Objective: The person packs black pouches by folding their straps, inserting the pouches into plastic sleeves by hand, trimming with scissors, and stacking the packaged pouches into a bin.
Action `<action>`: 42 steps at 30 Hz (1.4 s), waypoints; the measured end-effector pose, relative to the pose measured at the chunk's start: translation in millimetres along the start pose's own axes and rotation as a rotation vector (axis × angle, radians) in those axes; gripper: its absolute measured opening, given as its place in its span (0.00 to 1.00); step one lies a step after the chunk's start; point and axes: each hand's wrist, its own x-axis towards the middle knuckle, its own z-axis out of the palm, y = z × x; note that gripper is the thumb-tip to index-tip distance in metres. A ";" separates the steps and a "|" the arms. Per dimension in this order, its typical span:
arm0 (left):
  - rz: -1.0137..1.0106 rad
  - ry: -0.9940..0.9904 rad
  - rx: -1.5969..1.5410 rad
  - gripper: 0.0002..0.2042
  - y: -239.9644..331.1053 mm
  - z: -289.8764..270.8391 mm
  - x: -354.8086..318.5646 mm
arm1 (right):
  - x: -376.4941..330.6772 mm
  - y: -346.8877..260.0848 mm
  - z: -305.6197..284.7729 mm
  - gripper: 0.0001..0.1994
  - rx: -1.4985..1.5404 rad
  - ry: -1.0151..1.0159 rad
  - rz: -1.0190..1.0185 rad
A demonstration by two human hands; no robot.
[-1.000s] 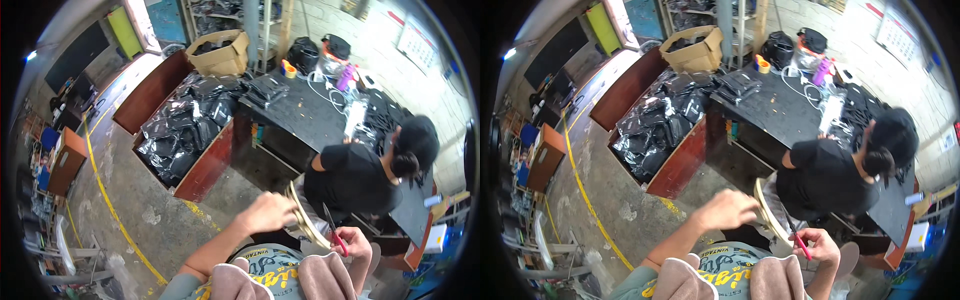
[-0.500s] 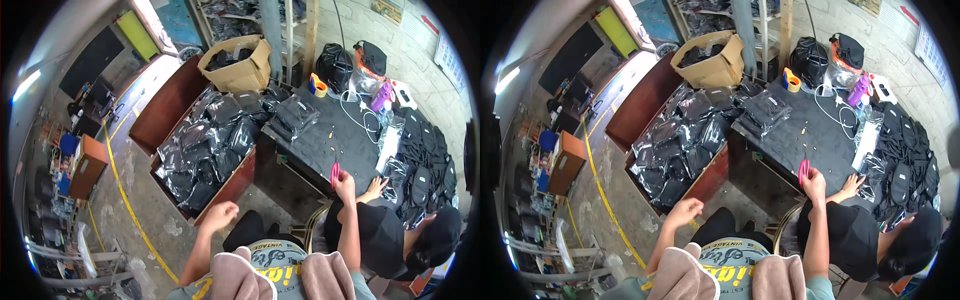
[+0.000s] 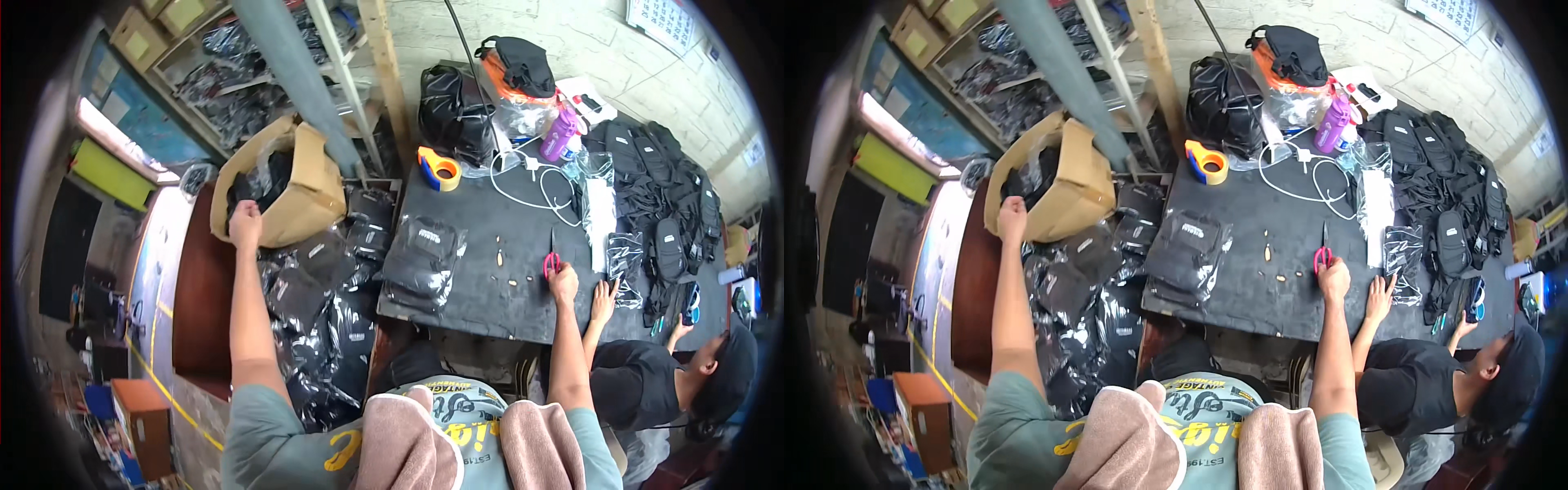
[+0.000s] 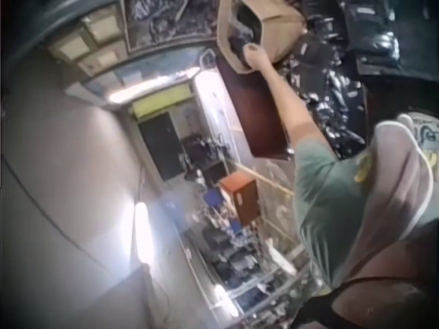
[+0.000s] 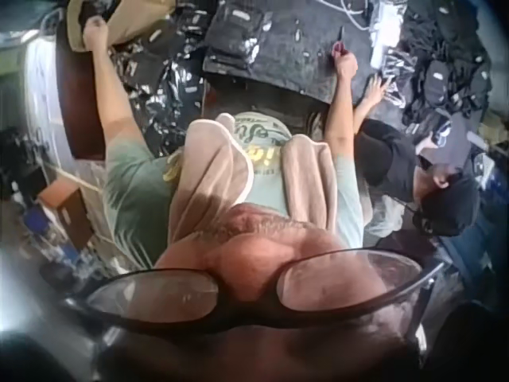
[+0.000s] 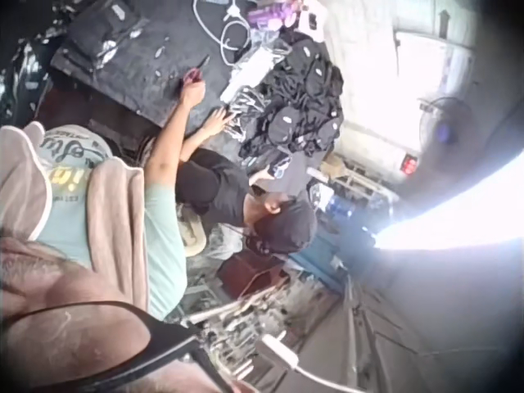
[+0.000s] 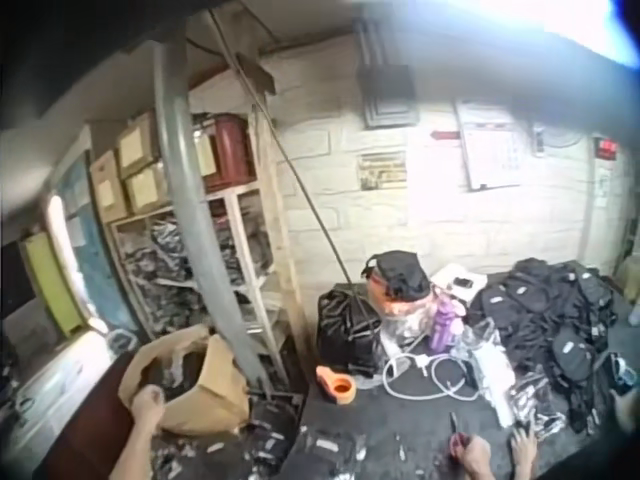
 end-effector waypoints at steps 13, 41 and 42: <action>0.069 0.048 0.117 0.13 -47.8 64.5 119.5 | -29.6 -20.7 84.4 0.41 -0.238 0.111 -0.106; 0.342 0.605 0.137 0.09 201.1 -172.0 29.5 | 9.1 -81.7 -200.8 0.14 1.086 -0.718 -0.387; 0.311 0.626 0.246 0.11 167.5 -176.4 49.3 | 16.8 -64.9 -195.5 0.11 1.178 -0.684 -0.372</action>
